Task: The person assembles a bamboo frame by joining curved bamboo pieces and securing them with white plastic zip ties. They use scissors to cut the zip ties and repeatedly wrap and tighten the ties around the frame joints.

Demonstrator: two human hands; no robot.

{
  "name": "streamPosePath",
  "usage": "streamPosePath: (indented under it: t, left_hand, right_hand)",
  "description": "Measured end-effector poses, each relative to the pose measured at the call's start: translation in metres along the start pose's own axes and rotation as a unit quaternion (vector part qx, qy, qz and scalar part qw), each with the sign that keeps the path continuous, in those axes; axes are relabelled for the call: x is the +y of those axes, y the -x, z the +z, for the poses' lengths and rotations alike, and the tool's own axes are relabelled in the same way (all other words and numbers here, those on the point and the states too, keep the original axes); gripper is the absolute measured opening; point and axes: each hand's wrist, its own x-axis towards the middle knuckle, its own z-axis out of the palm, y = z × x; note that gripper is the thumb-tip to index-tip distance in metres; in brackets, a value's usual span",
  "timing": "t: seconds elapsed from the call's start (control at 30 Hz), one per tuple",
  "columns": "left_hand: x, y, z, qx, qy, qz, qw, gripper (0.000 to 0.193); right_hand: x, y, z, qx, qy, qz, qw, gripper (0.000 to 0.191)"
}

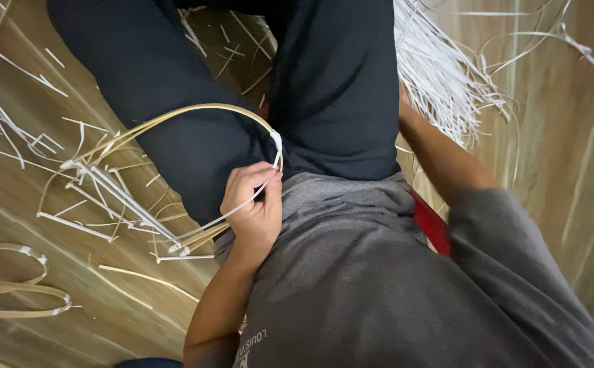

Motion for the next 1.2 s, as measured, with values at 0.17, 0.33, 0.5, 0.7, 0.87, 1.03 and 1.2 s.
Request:
streamPosePath:
  t: [0.17,0.33,0.5,0.7,0.87,1.03,1.2]
  left_hand:
    - [0.002,-0.003,-0.002,-0.002,0.014,-0.014,1.000,0.017]
    - [0.004,-0.002,-0.002,0.000,0.018,-0.006,1.000,0.018]
    - [0.005,0.004,-0.004,-0.002,0.023,-0.010,1.000,0.018]
    - [0.002,0.004,-0.004,0.034,0.024,0.009,0.999,0.020]
    - [0.000,0.001,-0.003,0.040,0.032,0.020,0.998,0.021]
    - [0.000,0.001,-0.004,0.031,0.040,0.010,0.999,0.020]
    - [0.000,0.000,-0.004,0.041,0.040,-0.009,0.998,0.019]
  right_hand:
    - [-0.018,0.067,-0.057,0.034,0.563,0.218,0.797,0.036]
    - [-0.085,0.131,-0.071,0.108,0.515,0.187,0.829,0.029]
    - [-0.115,0.165,-0.008,-0.137,0.433,0.058,0.889,0.031]
    - [-0.093,0.146,0.062,-0.461,0.260,0.042,0.847,0.022]
    - [-0.086,0.135,0.060,-0.470,0.220,0.148,0.842,0.032]
    - [-0.083,0.131,0.062,-0.465,0.225,0.130,0.847,0.032]
    - [-0.091,0.136,0.072,-0.451,0.225,0.139,0.853,0.029]
